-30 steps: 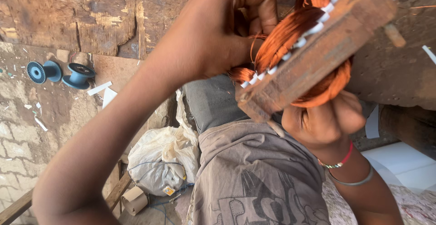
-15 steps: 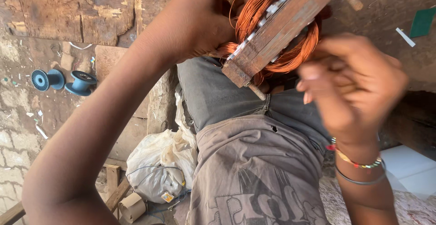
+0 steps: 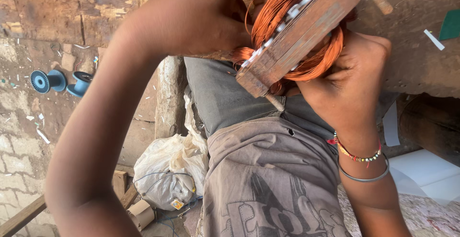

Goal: The person winds copper wire coils onto an electric motor stator by hand, using a wooden jig to hold the components in place and inserting insulating strips between the wire segments.

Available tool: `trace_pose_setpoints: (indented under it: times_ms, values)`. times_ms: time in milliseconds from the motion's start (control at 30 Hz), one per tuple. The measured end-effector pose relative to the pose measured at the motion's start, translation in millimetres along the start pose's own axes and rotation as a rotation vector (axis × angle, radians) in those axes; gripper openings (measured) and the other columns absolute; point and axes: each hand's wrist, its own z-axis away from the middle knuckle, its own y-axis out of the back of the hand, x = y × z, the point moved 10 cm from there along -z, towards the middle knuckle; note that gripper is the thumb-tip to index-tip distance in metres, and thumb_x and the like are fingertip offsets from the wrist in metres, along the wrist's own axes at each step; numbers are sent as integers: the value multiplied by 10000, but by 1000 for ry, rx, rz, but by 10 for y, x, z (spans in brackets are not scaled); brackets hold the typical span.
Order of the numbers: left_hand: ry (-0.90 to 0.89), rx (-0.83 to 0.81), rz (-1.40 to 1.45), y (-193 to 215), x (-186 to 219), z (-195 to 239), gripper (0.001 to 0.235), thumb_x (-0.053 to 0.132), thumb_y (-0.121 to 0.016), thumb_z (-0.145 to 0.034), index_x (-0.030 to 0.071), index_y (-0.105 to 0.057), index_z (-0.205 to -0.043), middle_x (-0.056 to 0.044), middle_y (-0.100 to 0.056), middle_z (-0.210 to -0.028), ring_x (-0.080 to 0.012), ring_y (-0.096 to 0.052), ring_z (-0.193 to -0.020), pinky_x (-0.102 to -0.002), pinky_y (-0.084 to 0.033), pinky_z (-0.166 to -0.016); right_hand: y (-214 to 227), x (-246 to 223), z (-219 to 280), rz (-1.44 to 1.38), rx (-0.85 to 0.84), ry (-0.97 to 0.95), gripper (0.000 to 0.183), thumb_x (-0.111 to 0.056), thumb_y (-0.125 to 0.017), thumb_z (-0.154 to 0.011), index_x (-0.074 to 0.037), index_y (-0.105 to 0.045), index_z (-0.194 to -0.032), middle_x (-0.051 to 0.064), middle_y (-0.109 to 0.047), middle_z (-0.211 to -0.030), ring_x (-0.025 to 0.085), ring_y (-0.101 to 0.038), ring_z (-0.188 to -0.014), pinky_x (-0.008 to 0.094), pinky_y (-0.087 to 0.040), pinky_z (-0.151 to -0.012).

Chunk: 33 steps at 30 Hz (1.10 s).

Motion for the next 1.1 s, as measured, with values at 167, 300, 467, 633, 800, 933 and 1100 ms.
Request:
trace_pose_setpoints:
  times_ms: [167, 300, 467, 633, 800, 933, 1100]
  values:
    - [92, 65, -126, 40, -28, 28, 279, 27, -768, -803, 83, -654, -1052, 31, -705, -877, -57, -727, -770, -238, -591, -612, -17, 35, -10, -148, 50, -99, 327, -200, -846, -932, 38, -624, -892, 125, -675, -835, 205, -663, -716, 284, -495, -686]
    - [18, -7, -162, 19, 51, -15, 266, 31, -804, -824, 74, -658, -1042, 5, -701, -865, -75, -718, -769, -250, -582, -609, -45, 32, -25, 20, 33, -14, 347, -182, -872, -910, 40, -618, -830, 136, -636, -737, 234, -647, -652, 299, -447, -629]
    - [3, 97, 16, 62, 59, 8, 280, -40, -766, -804, 45, -611, -1022, 15, -666, -901, -82, -719, -798, -236, -614, -641, -52, 140, 1, 5, -20, -18, 343, -165, -835, -961, 33, -606, -799, 125, -631, -747, 239, -652, -686, 296, -448, -658]
    - [141, 190, -65, 105, -92, 73, 299, -17, -787, -789, 65, -607, -1013, 36, -694, -861, -76, -766, -775, -247, -605, -615, -55, 260, 84, -30, -28, -85, 246, -98, -781, -955, 35, -614, -831, 134, -613, -719, 246, -629, -635, 304, -431, -622]
    - [-255, 170, -316, 152, 241, 50, 327, -60, -854, -733, 32, -652, -973, -67, -712, -916, -173, -733, -832, -313, -599, -667, -123, 83, -32, 39, -36, 60, 198, -85, -761, -999, 24, -648, -878, 128, -644, -809, 276, -660, -750, 310, -473, -710]
    - [-69, 121, -270, 168, 83, -29, 315, 4, -847, -708, 77, -677, -964, -28, -714, -889, -141, -731, -789, -299, -589, -635, -125, -246, -119, 338, 67, 182, 185, -99, -760, -765, 49, -651, -785, 177, -658, -766, 382, -616, -689, 425, -468, -667]
    - [98, 246, -253, 165, -101, 66, 273, 36, -836, -768, 70, -669, -980, -32, -718, -877, -141, -744, -784, -304, -593, -632, -102, -47, -232, 61, -39, -66, 315, -191, -833, -805, 57, -651, -871, 154, -679, -856, 279, -692, -819, 316, -499, -781]
